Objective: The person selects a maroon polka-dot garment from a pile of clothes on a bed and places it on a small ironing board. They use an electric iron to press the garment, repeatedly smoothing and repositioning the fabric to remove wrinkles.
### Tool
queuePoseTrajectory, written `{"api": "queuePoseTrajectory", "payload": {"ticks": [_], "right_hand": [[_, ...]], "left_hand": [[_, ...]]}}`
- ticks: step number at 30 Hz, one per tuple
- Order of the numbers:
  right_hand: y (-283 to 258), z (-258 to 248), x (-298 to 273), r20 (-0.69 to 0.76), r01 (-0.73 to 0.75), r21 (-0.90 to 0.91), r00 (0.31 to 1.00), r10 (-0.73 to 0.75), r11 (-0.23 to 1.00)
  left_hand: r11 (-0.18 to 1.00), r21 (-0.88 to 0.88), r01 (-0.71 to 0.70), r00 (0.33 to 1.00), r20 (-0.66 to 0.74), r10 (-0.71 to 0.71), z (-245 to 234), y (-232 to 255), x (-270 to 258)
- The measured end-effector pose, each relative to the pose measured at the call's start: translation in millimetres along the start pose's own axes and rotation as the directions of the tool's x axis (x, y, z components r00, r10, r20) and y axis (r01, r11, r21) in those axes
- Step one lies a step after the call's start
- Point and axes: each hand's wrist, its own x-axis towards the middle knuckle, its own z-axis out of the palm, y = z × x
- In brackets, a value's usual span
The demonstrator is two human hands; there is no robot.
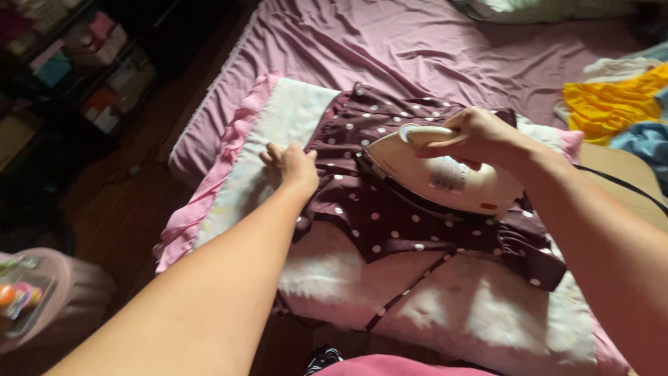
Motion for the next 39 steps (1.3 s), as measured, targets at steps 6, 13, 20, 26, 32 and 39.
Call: {"api": "queuePoseTrajectory", "payload": {"ticks": [6,13,20,26,32,39], "right_hand": [[-15,8,17,0.06,0.03,0.007,0.998,-0.03,1.0],[-26,16,38,0.079,0.052,-0.053,0.996,-0.048,0.997],[-30,18,39,0.103,-0.065,-0.034,0.992,0.068,0.997],[8,3,11,0.064,-0.173,-0.021,0.983,0.174,0.985],[68,-18,-41,0.0,-0.313,0.052,0.949,0.314,0.948],[107,-26,-62,0.028,-0.274,0.097,0.962,0.272,0.957]], "left_hand": [[1.0,-0.001,0.029,0.967,0.252,-0.028,-10,-5,24],[0.994,-0.079,-0.071,0.976,0.199,0.085,2,-22,46],[0.982,-0.185,0.043,0.967,0.256,0.006,-4,-27,26],[0.974,-0.164,-0.153,0.988,-0.046,0.148,14,-34,11],[0.956,-0.031,-0.291,0.957,-0.012,0.291,2,-45,0],[0.955,-0.095,-0.279,0.955,0.08,0.287,-17,-48,3]]}}
